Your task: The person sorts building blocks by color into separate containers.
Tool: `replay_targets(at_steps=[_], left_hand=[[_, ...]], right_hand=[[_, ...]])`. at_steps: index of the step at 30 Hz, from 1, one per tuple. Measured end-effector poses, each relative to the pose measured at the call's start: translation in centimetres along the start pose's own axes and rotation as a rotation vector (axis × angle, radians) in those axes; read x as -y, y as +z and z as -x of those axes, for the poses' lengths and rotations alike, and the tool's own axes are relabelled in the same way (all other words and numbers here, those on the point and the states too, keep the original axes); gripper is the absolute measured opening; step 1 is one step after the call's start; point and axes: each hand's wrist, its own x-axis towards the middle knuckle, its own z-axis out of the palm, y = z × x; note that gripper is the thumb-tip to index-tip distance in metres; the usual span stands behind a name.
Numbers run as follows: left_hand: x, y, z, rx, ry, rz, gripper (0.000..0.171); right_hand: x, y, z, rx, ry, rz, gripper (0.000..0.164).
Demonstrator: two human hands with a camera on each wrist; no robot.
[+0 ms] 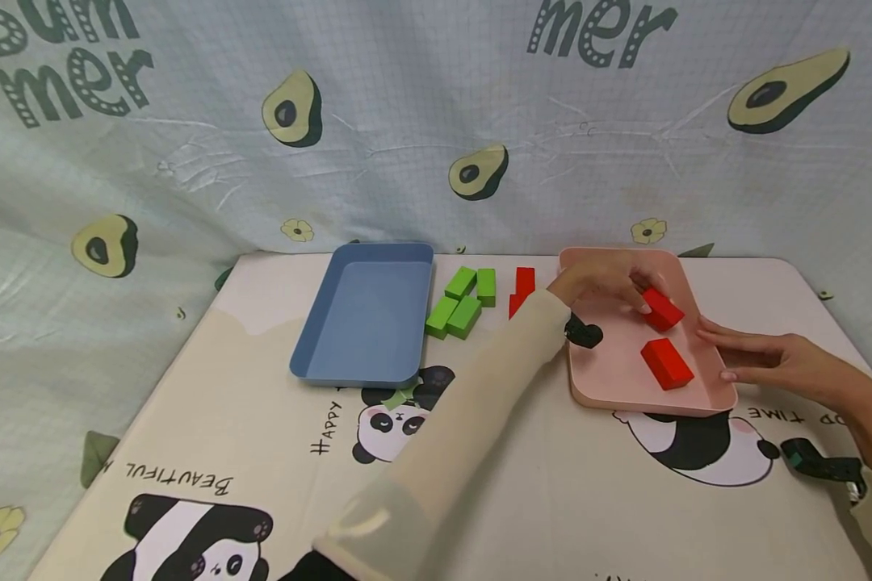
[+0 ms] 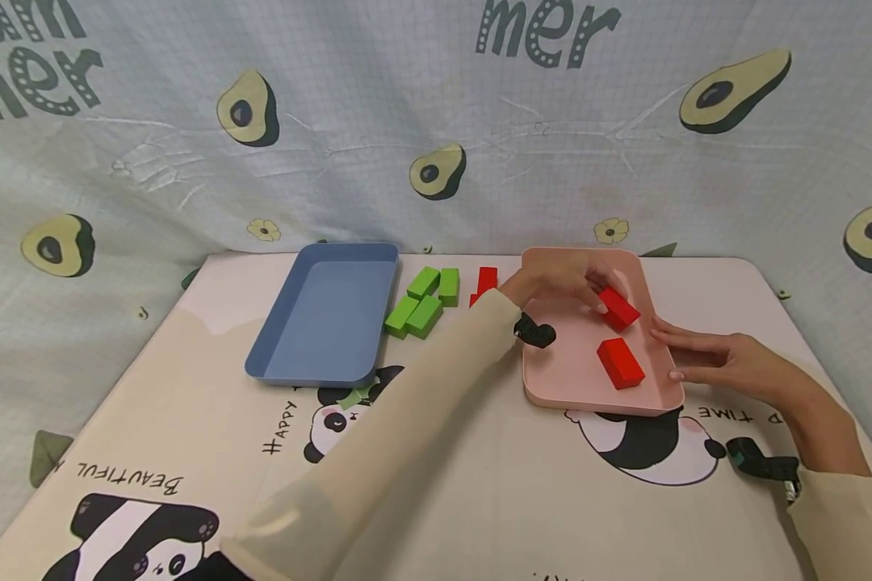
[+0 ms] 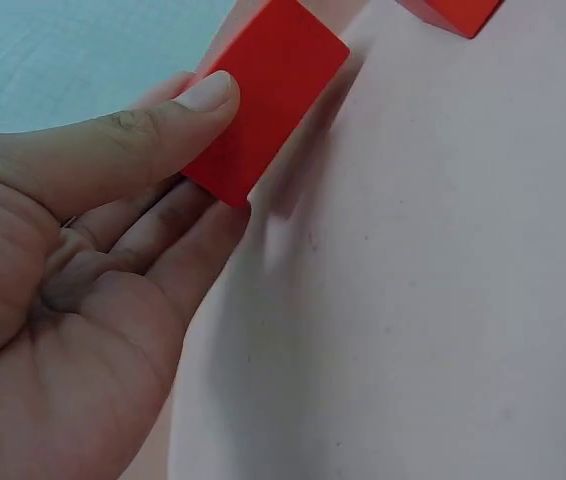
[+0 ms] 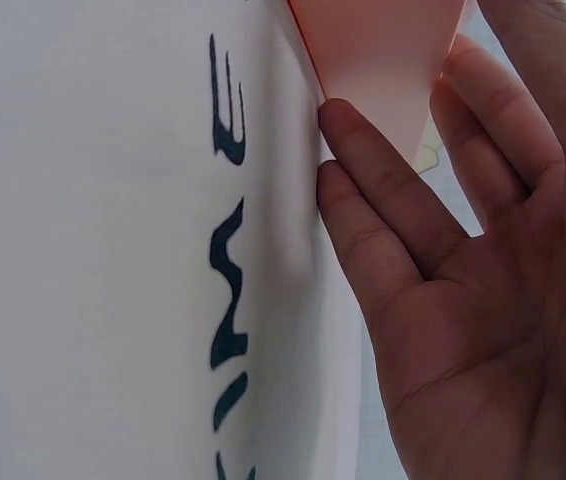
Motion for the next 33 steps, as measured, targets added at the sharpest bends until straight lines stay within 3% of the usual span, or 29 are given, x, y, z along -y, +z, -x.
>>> replay_targets(at_steps=[5,6,12,14,21,25,33], left_hand=[[-0.6,0.7,0.1,-0.055,-0.087,-0.169,0.034],[-0.7,0.9,0.2,-0.066,-0.101,-0.167,0.035],[-0.8,0.5,1.3,-0.05,-0.04,0.091,0.045],[-1.0,0.0,2.0,-0.034,-0.007,0.12,0.047],[-2.2,-1.8,6.6,-0.064,0.105,-0.122,0.045],[-2.3,-2.4,9.6,-0.085,0.127,-0.2,0.044],[-0.2,-2.7,14.9,-0.185,0.144,-0.18,0.036]], right_hand=[[0.1,-0.1,0.0,0.003,0.006,0.011,0.067],[0.2,-0.1,0.1,0.007,0.0,0.002,0.067],[0.1,-0.2,0.2,-0.011,-0.005,0.008,0.067],[0.2,-0.2,0.1,-0.008,0.004,0.01,0.067],[0.7,-0.2,-0.2,0.022,0.042,0.014,0.071],[0.5,-0.2,0.0,0.011,0.035,0.008,0.071],[0.5,0.0,0.2,-0.008,0.031,0.008,0.073]])
